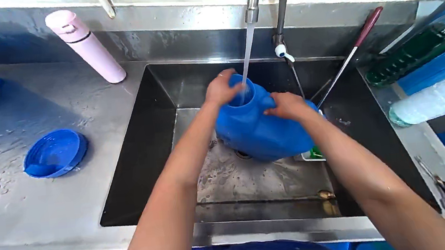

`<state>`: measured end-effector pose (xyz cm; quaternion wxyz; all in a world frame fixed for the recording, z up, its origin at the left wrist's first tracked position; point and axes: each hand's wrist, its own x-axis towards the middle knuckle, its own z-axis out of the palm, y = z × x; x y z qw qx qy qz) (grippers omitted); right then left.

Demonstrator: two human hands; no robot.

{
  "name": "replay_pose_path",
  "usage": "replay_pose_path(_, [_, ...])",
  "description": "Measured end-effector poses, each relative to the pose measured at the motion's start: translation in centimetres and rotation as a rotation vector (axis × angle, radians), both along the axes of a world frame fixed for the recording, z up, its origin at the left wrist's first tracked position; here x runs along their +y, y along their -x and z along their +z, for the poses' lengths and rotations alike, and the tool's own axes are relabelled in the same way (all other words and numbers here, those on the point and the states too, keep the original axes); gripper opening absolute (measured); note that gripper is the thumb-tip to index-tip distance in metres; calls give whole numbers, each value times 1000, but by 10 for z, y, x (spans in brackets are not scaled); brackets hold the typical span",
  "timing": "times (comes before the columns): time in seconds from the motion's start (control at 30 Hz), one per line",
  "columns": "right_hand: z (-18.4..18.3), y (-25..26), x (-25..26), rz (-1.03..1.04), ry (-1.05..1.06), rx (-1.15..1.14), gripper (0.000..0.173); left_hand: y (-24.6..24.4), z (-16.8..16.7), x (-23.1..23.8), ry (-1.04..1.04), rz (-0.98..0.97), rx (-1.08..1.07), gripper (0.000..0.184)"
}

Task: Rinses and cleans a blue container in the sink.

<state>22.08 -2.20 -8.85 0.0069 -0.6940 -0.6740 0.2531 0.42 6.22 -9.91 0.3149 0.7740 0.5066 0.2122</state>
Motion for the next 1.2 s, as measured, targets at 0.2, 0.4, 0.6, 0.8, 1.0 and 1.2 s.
replay_pose_path(0.2, [-1,-62,-71,-210,-31,192,56,-48,0,-6,451,-17,-749,69])
replay_pose_path(0.4, [-49,-153,-205,-504,-288,369,48,-46,-153,-36,357,-63,-221,52])
replay_pose_path(0.6, [-87,-182,-226,-680,-416,406,31,-11,-152,-23,-67,-618,393,36])
replay_pose_path(0.8, [-92,-185,-218,-707,-423,451,25,-51,-108,0,482,-142,605,65])
replay_pose_path(1.0, [-98,-198,-219,-726,-416,478,23,-36,-114,-10,230,-559,347,36])
replay_pose_path(1.2, [-92,-193,-207,-711,-409,432,27,-42,-117,1,380,-250,429,47])
